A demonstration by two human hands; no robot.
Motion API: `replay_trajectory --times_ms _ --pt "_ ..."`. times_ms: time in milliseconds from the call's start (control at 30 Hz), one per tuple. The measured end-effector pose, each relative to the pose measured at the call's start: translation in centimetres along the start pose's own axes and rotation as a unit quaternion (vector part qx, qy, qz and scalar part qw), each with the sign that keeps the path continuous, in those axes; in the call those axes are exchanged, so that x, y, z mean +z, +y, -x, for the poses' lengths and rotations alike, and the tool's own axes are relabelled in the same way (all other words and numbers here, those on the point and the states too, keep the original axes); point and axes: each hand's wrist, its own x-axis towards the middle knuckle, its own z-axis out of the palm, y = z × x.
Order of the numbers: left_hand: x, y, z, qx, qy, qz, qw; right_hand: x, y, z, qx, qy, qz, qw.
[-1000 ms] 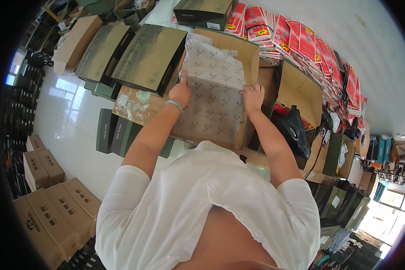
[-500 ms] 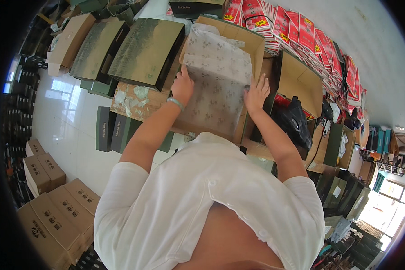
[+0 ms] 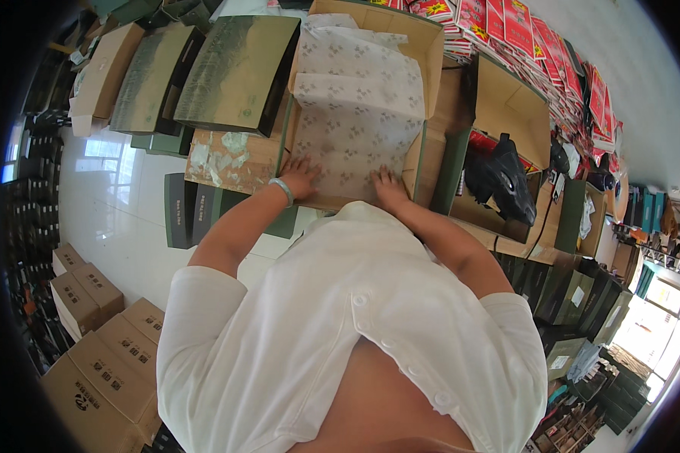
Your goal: The person places a black shoe into a green shoebox, adds tissue paper and a red card, closes the box, and uses a hairdryer to heat a label before peeling and reapplying it. The person then stacks the box with others and opens another box to repeat the process.
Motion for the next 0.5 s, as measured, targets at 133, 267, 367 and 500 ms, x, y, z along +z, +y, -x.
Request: replay_trajectory --times_ms 133,267,367,500 --pt "-0.5 0.6 1.8 0.014 -0.027 0.01 1.0 0.6 0.2 0.7 -0.023 0.018 -0.005 1.0" --pt "-0.5 0.2 2.6 0.052 -0.019 0.032 0.998 0.2 0.3 0.9 -0.053 0.017 0.005 0.998" --pt "-0.1 -0.3 2.1 0.06 0.009 0.004 0.998 -0.5 -0.4 1.7 -0.032 0.038 0.051 0.997" --pt "-1.2 0.4 2.3 -0.017 -0.001 0.167 0.986 0.9 -0.1 0.6 -0.065 0.112 0.147 0.981"
